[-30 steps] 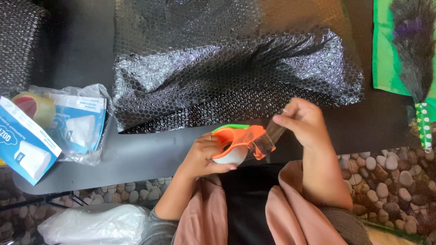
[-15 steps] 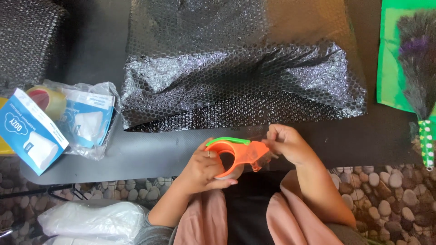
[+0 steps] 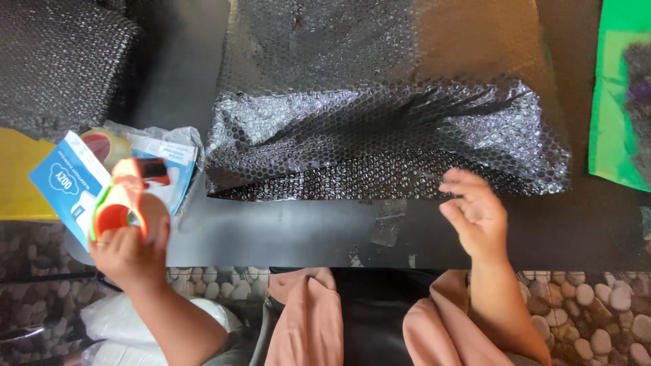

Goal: The person wraps a blue rectangular item with black bubble wrap on a table. They fold the bubble wrap around the item, secure it with clear tape using a handheld dispenser, and smooth the edges. The wrapped package remains on the table at the end.

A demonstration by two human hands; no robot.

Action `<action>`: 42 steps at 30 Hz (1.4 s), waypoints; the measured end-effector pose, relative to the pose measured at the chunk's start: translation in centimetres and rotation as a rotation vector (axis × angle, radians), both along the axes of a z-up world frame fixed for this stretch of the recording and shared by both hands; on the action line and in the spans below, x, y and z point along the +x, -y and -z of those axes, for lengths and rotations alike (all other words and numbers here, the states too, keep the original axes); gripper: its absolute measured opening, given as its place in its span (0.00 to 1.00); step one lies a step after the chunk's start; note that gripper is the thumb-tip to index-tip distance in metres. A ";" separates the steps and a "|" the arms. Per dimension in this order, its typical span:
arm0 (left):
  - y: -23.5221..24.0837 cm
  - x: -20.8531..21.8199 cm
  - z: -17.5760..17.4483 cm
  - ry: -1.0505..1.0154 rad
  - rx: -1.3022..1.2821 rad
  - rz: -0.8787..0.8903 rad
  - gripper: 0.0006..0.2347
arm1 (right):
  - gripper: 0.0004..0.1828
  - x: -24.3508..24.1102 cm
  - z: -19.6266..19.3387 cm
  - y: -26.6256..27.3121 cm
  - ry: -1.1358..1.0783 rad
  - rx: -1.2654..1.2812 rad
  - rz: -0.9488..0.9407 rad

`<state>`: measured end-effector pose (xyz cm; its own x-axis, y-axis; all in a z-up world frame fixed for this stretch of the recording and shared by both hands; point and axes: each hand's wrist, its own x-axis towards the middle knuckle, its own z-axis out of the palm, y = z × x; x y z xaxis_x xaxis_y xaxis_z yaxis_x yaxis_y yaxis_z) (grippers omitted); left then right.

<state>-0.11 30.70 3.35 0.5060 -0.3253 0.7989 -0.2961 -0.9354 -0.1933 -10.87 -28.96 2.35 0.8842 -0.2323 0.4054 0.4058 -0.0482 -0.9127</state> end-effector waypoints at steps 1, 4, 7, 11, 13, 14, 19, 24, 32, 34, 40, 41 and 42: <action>-2.0 0.8 1.4 -0.026 0.057 -0.164 0.27 | 0.21 0.2 0.0 0.6 0.021 -0.071 0.020; -5.6 2.9 4.5 -0.118 0.135 -0.325 0.24 | 0.35 1.8 -2.7 0.7 0.107 -0.255 0.069; -4.5 2.7 3.9 -0.338 -0.022 -0.369 0.20 | 0.47 4.7 -6.5 -0.5 0.219 -0.469 0.137; 3.8 4.4 -3.3 -0.155 -0.290 -0.120 0.23 | 0.47 10.6 -10.1 -3.3 0.268 -0.604 0.176; 9.9 7.3 -6.7 -0.154 -0.289 0.082 0.19 | 0.48 14.3 -10.0 -5.0 0.291 -0.620 0.178; 12.8 8.6 -8.3 -0.157 -0.288 0.285 0.17 | 0.49 16.1 -9.8 -6.0 0.308 -0.636 0.181; 23.0 16.3 -8.4 -0.376 -0.010 0.416 0.20 | 0.51 21.6 -7.2 -9.2 0.272 -0.807 0.232; 24.9 20.6 -5.0 -0.610 -0.068 0.542 0.17 | 0.40 22.7 -5.6 -10.6 0.328 -0.743 0.339; 24.6 21.6 -7.4 -1.061 -0.473 0.515 0.31 | 0.37 22.3 -5.0 -14.3 0.338 -0.714 0.343; 25.0 23.5 -6.4 -1.104 -0.603 0.484 0.29 | 0.37 22.6 -4.3 -14.3 0.322 -0.720 0.321; 27.3 24.1 -7.8 -1.071 -0.552 0.298 0.18 | 0.39 22.9 -4.5 -14.0 0.269 -0.775 0.297; 27.6 23.3 -8.6 -0.982 -0.511 0.354 0.21 | 0.39 22.9 -4.6 -14.0 0.251 -0.799 0.292; 27.3 22.7 -9.7 -0.981 -0.513 0.358 0.21 | 0.39 22.8 -4.9 -13.9 0.251 -0.803 0.294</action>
